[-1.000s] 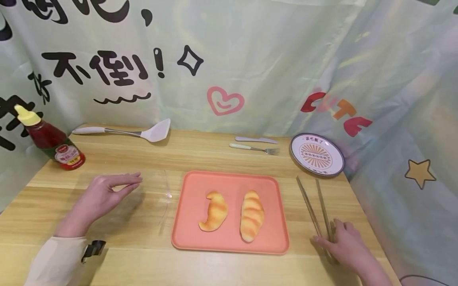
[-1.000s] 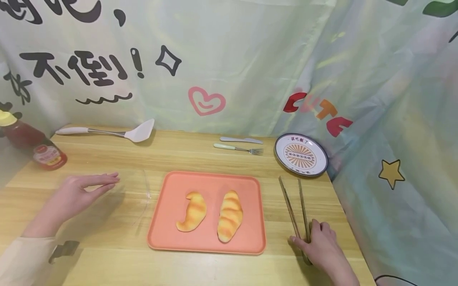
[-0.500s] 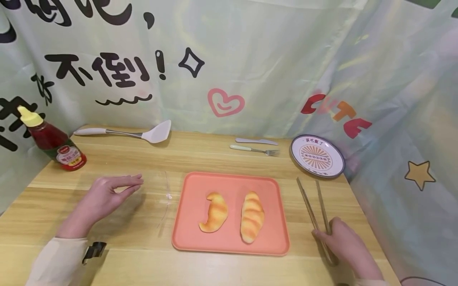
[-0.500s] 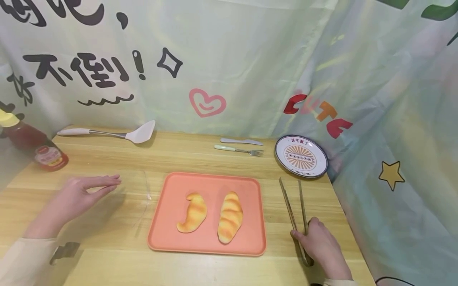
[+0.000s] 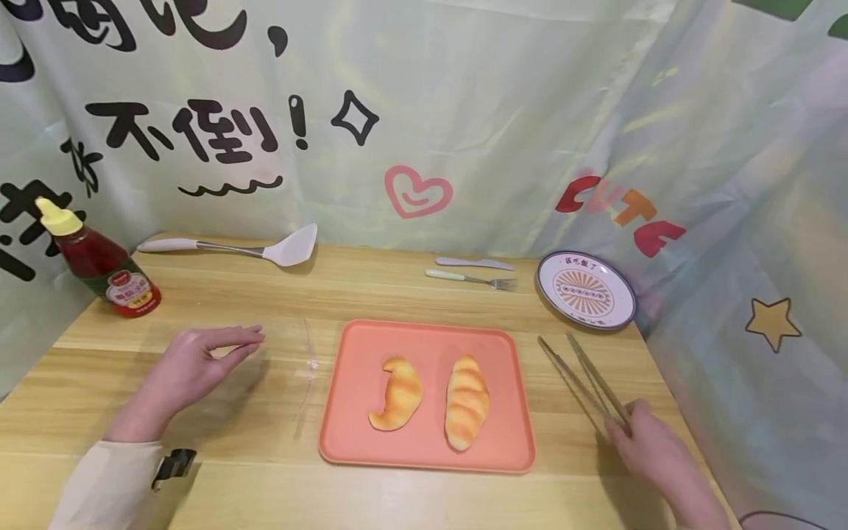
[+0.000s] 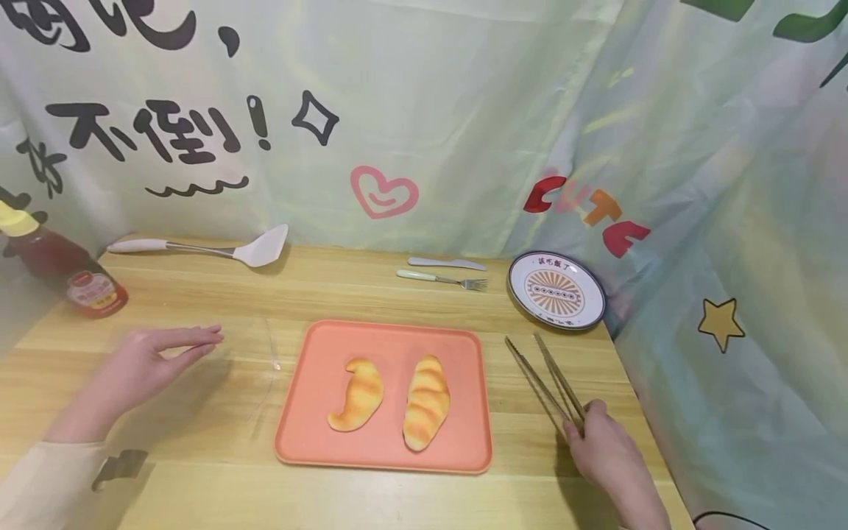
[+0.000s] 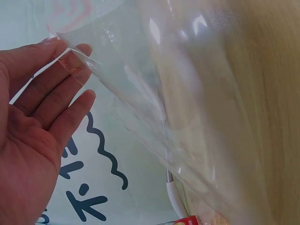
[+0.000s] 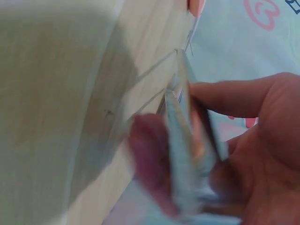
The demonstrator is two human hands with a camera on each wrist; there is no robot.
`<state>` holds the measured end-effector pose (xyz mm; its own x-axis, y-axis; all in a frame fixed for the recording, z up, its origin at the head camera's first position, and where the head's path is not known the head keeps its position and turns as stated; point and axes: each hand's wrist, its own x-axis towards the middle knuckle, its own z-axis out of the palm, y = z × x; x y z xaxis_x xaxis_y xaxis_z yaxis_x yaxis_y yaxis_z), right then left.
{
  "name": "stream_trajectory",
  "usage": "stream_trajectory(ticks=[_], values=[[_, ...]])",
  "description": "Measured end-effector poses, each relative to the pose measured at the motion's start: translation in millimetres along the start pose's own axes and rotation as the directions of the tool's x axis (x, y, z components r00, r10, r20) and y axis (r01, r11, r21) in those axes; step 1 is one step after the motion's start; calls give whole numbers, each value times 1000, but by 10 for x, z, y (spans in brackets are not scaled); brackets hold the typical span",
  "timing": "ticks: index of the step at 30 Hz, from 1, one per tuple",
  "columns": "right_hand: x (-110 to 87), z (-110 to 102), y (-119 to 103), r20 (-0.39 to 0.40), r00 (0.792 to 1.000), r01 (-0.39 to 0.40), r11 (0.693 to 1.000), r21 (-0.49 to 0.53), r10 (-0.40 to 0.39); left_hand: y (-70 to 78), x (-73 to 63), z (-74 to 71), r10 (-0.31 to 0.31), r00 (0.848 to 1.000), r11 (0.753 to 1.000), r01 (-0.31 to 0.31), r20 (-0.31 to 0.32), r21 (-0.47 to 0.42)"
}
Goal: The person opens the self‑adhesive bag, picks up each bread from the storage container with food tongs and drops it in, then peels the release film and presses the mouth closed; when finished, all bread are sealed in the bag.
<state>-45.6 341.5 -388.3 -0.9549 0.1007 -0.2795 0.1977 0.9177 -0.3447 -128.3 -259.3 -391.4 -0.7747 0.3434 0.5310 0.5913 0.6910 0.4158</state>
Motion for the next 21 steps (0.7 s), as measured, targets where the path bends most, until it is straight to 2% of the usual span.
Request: stream_trajectory(ticks=[3, 9, 13, 21], values=[[-13, -18, -3, -40, 999, 15, 1000, -1, -15, -9, -7, -5, -14, 1000, 1000, 14, 3, 7], [-59, -54, 12, -38, 999, 29, 1000, 9, -29, -18, -15, -16, -37, 999, 999, 37, 22, 11], [-114, -76, 10, -70, 996, 54, 999, -4, -54, -13, 3, -17, -40, 999, 999, 40, 25, 5], [-230, -59, -77, -149, 979, 138, 990, 5, -136, 17, 52, -21, -45, 998, 999, 45, 41, 10]])
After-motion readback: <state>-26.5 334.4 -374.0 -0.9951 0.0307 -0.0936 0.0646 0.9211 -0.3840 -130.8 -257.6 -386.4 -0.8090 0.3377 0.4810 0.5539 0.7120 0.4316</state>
